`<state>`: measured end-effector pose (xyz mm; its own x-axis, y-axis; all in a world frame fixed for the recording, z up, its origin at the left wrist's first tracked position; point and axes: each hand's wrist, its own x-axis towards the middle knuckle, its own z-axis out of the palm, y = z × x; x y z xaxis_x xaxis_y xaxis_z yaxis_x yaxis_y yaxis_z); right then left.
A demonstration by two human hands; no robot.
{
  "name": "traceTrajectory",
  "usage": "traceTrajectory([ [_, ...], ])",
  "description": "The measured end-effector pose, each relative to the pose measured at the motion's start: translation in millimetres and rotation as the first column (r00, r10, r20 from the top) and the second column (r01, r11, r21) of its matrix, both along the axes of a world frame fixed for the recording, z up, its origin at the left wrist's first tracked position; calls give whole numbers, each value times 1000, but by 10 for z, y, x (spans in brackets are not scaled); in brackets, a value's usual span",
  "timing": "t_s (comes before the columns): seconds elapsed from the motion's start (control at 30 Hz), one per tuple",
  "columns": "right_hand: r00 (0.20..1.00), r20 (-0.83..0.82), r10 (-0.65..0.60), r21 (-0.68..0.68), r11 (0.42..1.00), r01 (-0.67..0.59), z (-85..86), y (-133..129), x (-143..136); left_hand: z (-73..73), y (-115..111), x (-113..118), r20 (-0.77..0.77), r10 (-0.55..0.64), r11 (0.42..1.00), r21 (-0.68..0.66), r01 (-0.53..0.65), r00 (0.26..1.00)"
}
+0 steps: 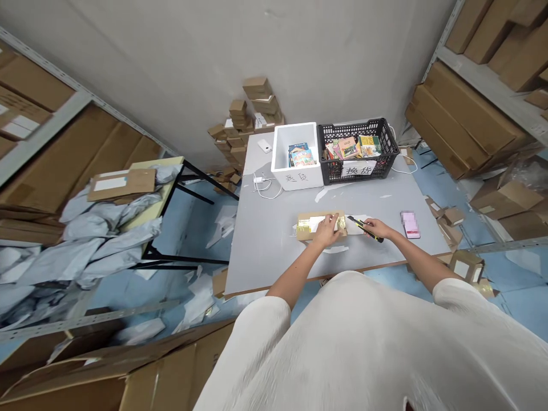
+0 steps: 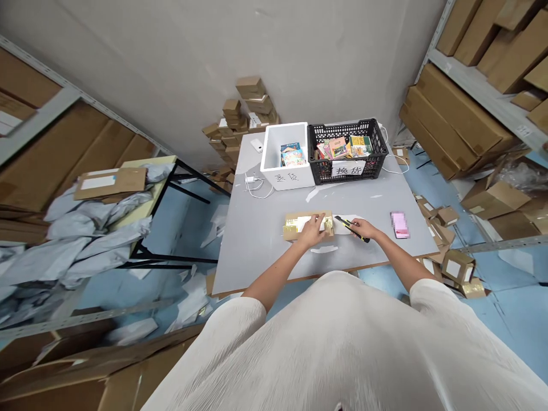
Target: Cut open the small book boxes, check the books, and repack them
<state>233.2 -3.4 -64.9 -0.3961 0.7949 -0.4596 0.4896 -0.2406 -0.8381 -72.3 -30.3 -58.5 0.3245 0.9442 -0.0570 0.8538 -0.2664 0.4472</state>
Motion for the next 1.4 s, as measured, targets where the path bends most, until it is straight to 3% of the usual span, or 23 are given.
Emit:
traceTrajectory([
  [0.2,997,74,-34,191,981,19,101,-107,-14,30,160,-46,52,99,993,52,-101,994],
  [0.37,936,348,51,454,864,-216,215,-191,-96,-36,241,-56,2,106,994,-1,-106,994],
  [0.5,850,521,75,459,816,-353,260,-232,-143,-30,341,-56,-82,58,997,-38,-62,995],
  [0.7,818,569,77,468,788,-400,270,-214,-182,-55,392,-98,-150,-36,999,-7,35,988],
  [1.0,837,543,60,441,828,-346,219,-242,-220,-266,218,-38,-145,-11,992,119,29,989],
  [1.2,853,520,-43,500,825,-263,59,-292,-392,-212,182,-38,-74,9,995,95,-2,997],
  [1.4,854,500,-143,553,812,-187,-17,-278,-280,-162,169,-35,43,40,998,42,-42,998],
])
